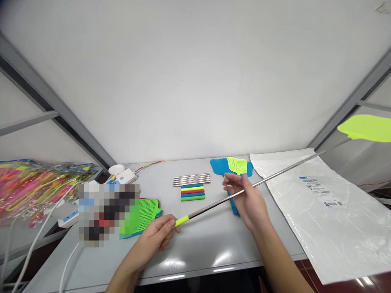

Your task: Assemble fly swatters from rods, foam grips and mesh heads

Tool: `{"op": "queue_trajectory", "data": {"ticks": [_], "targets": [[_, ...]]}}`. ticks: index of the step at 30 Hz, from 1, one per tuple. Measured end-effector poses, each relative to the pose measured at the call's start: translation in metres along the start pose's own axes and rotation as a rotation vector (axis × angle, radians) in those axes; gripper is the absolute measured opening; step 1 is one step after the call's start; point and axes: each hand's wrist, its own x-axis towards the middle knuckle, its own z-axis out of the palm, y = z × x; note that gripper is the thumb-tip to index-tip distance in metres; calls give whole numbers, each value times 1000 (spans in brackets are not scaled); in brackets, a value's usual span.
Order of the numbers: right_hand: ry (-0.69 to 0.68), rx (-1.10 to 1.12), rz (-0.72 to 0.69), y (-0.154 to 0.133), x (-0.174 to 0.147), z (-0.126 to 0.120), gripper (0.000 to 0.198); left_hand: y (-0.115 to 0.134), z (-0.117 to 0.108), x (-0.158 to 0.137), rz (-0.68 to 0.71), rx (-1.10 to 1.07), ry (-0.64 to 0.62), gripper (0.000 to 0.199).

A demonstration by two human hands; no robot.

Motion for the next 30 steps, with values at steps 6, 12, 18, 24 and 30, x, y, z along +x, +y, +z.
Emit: {"op": "queue_trajectory", "data": {"ticks": [6,12,18,24,30], "targets": [[-43,62,-14,14,-13,34,41,2,-4,-3,18,11,106,42],[-236,-27,92,10,-16,29,50,-7,-24,-14,-4,-73,104,41],[120,144,-75,-14,5,4,39,-11,-36,-20,-31,-50,144,41],[-107,43,9,4,-18,44,47,-3,-26,-15,2,-25,157,40],[15,164,10,-22,3,-1,49,-12,-62,-41,-21,-43,237,39]]}}
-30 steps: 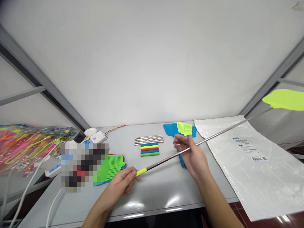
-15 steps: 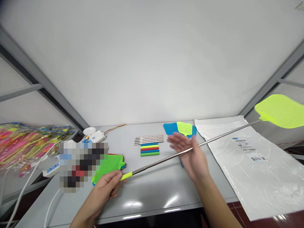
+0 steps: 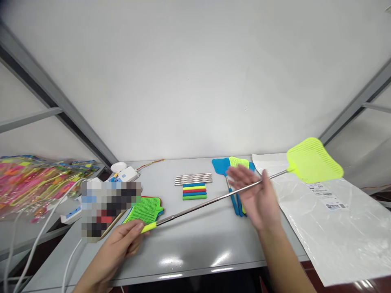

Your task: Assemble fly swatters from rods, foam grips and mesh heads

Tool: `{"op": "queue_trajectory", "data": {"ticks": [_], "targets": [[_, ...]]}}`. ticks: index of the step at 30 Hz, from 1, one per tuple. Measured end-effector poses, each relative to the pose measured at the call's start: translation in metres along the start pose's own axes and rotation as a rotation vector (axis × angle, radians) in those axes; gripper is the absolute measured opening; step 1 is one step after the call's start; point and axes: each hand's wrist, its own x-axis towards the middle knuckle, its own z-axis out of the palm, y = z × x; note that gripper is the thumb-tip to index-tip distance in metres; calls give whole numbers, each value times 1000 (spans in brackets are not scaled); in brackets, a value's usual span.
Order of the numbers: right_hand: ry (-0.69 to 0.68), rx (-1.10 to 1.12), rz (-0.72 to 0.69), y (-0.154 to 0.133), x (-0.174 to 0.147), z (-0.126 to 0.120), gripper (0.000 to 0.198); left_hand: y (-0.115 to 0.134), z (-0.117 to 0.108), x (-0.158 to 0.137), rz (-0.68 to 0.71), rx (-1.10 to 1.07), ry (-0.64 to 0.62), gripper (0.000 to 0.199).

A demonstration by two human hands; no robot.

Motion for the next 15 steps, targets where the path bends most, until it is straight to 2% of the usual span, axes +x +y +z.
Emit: {"op": "queue_trajectory", "data": {"ticks": [2,4,5,7,9,11,15], "targets": [[151,40,-123,-5,7,-6,39,0,-1,-2,-3,25,6,36],[165,15,-178,2,4,2,38,3,8,1,2,30,-27,36],[116,-20,-167,9,-1,10,39,5,15,4,7,24,-48,36],[-66,-54,-60,24,-12,26,42,8,25,9,24,-6,-63,36],[-155,-78,16,33,-20,33,44,9,25,11,32,-43,-58,37],[-146,-72,60,32,-19,30,50,7,16,9,18,-67,-59,37],[26,95,95,22,-3,16,56,0,-6,4,-15,-86,-42,40]]}}
